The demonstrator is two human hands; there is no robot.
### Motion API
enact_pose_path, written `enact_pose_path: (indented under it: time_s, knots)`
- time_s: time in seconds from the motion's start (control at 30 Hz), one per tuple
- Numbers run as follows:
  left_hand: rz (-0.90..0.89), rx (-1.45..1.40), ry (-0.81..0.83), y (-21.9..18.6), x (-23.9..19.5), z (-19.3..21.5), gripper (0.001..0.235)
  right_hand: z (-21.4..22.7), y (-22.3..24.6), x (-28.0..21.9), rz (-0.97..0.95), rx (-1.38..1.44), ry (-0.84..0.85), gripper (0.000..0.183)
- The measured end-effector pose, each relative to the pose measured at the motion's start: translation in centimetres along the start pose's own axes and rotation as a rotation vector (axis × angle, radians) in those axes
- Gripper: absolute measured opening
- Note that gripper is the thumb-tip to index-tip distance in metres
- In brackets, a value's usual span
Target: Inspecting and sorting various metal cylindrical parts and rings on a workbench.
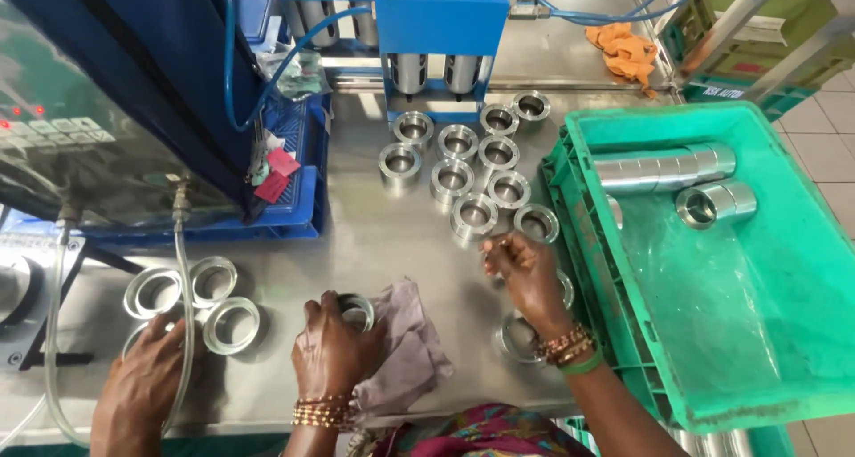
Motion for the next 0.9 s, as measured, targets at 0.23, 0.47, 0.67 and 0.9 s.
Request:
enact_pose_path:
  time_s: [0.23,0.47,0.67,0.9]
  knots:
    - [-0.055,0.055,-0.026,2.1,-1.9,-1.2,0.089,0.6,0.5,-5.5,0.008,-0.138,0.07,0.013]
    - [-0.275,0.072,0.147,3.3,-1.7,-3.5,0.091,2.2,-0.2,-7.5,0.005,-0.043,0.062,0.013]
    - [-0.431,0.17,0.05,1.8,-2.8,-3.2,0.083,4.7,-2.0,-8.6,-0.06,-0.224,-0.007,0.016]
    - [-0.448,-0.007,-0.129,2.6,-1.9,-1.1,0.076,4.5,-3.6,-9.6,-0.026,-0.288,0.076,0.015]
Point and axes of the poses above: each hand's wrist, its own x-axis towards the middle knuckle, its own z-axis out of the back of the hand, y = z × x, the point moved 9 cm from there along x, towards the middle knuckle, and after that the axes turned 7 degrees about -x, right-handed, at the moved point
